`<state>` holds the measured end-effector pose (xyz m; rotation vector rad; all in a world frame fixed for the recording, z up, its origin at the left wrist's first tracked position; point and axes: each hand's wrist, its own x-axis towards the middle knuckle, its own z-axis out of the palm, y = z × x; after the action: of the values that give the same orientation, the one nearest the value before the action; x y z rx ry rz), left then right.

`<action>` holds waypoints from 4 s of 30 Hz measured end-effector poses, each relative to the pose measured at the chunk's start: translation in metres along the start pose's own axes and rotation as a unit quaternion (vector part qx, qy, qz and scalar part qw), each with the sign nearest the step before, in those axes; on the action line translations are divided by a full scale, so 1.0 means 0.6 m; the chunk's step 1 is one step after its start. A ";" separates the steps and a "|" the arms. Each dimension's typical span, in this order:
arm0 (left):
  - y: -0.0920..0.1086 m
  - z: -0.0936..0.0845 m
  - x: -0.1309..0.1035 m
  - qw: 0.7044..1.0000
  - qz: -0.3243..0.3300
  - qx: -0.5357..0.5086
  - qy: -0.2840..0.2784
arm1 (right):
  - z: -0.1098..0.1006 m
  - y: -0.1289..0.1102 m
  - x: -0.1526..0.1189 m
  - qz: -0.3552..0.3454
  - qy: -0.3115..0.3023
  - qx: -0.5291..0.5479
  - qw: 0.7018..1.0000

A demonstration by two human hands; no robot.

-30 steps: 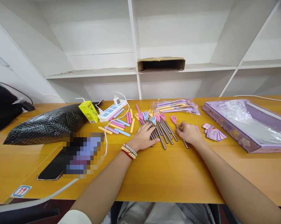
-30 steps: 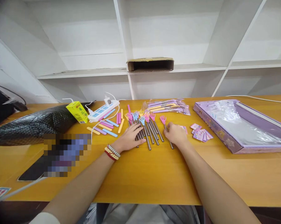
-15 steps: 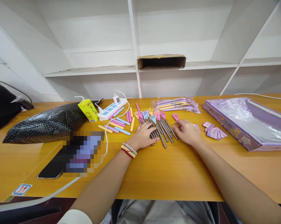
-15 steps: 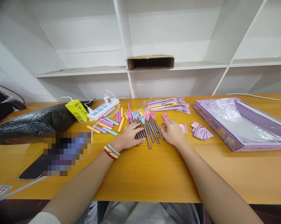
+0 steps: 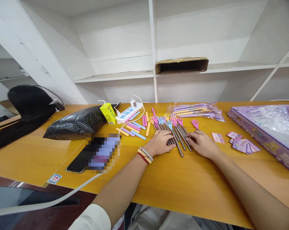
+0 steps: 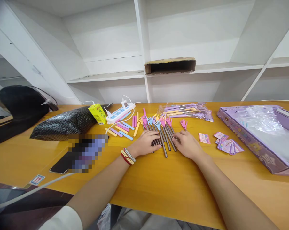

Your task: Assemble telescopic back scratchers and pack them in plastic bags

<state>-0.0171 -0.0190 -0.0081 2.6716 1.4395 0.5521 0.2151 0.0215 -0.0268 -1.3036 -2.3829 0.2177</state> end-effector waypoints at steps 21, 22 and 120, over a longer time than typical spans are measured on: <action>0.014 -0.005 -0.002 1.000 -0.005 0.018 0.013 | -0.005 0.007 0.002 0.058 0.042 -0.053 0.996; 0.015 -0.005 -0.002 1.000 -0.006 0.020 0.011 | -0.004 0.007 0.002 0.054 0.042 -0.047 0.997; 0.063 -0.036 0.010 0.992 -0.108 0.038 0.045 | -0.024 -0.040 0.012 0.145 0.121 0.618 0.763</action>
<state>0.0085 -0.0381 0.0220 2.5291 1.7821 0.6178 0.1992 0.0132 -0.0040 -0.8619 -1.2164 1.3360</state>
